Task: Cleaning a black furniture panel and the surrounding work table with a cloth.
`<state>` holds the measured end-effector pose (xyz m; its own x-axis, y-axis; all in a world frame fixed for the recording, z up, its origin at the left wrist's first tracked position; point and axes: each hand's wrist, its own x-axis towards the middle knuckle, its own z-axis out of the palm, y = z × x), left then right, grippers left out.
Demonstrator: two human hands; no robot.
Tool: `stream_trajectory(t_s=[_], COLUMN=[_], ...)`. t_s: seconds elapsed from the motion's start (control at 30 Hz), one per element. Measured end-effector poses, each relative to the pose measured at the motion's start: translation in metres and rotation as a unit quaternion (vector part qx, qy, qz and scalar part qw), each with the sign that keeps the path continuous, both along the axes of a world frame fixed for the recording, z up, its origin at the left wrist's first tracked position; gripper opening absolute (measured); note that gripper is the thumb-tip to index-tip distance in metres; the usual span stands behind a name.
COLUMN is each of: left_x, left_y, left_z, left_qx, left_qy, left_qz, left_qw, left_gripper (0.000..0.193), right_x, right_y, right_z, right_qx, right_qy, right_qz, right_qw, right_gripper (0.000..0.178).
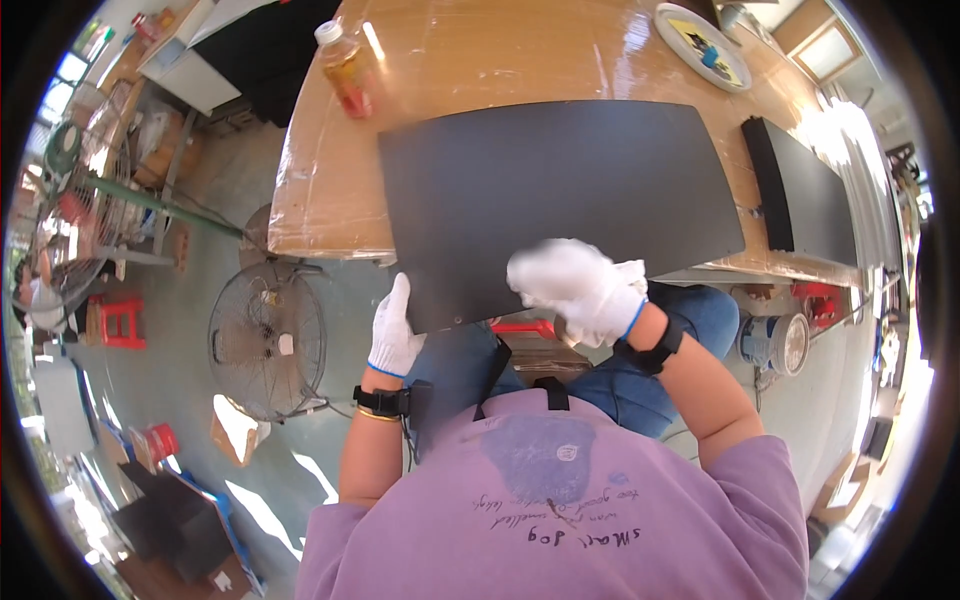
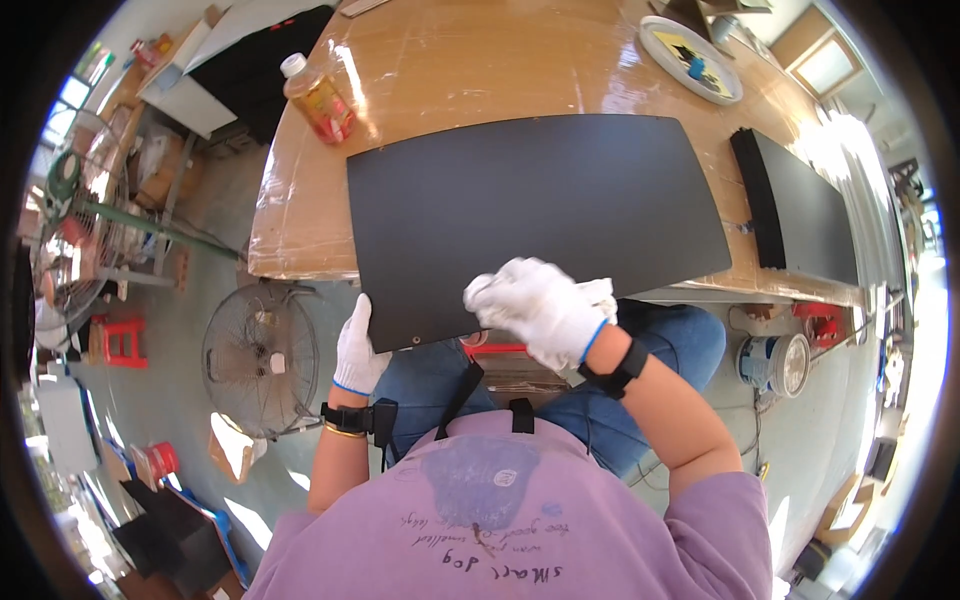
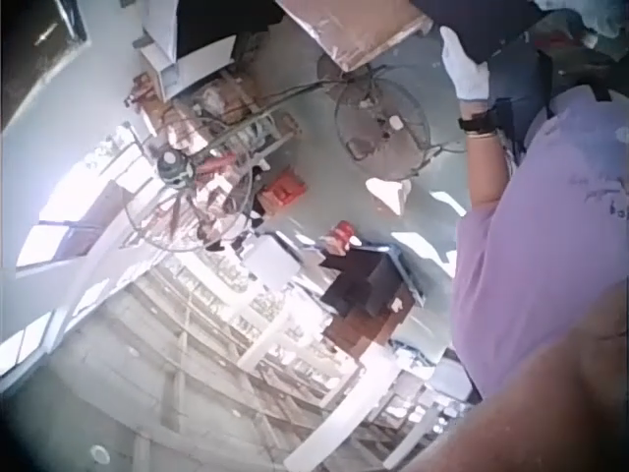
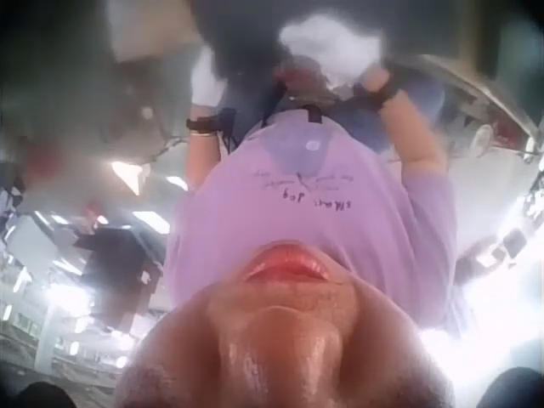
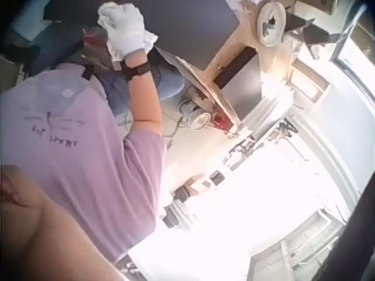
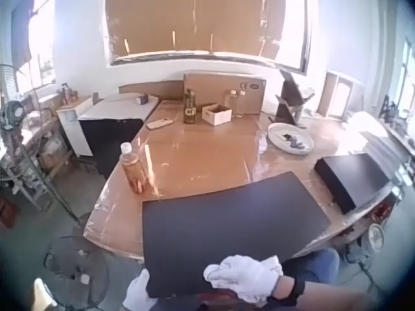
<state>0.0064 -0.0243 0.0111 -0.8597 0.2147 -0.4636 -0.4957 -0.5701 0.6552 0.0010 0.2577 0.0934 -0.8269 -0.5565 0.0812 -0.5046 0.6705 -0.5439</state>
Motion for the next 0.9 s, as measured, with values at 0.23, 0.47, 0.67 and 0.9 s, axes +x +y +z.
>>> stream_trajectory(t_s=[0.23,0.47,0.67,0.9], left_x=[0.001,-0.004,-0.006,0.008], left_y=[-0.008,-0.003,-0.003,0.003], left_z=[-0.01,0.01,0.025,0.094], left_qx=[-0.079,-0.104,-0.115,-0.146], left_qy=[0.003,0.049,0.141,0.208], left_qz=[-0.023,-0.066,-0.09,-0.126], left_qw=[0.997,0.991,0.979,0.959], left_gripper=[0.048,0.031,0.031,0.032], right_x=[0.04,0.12,0.134,0.093], right_y=[0.276,0.211,0.119,0.086], right_z=[-0.041,0.003,-0.051,-0.059], right_qx=[0.219,-0.181,-0.471,-0.695], right_qy=[0.09,-0.068,-0.359,-0.41], right_qz=[-0.635,-0.659,-0.383,-0.22], right_qw=[0.736,0.727,0.709,0.548], right_gripper=[0.025,0.048,0.045,0.042])
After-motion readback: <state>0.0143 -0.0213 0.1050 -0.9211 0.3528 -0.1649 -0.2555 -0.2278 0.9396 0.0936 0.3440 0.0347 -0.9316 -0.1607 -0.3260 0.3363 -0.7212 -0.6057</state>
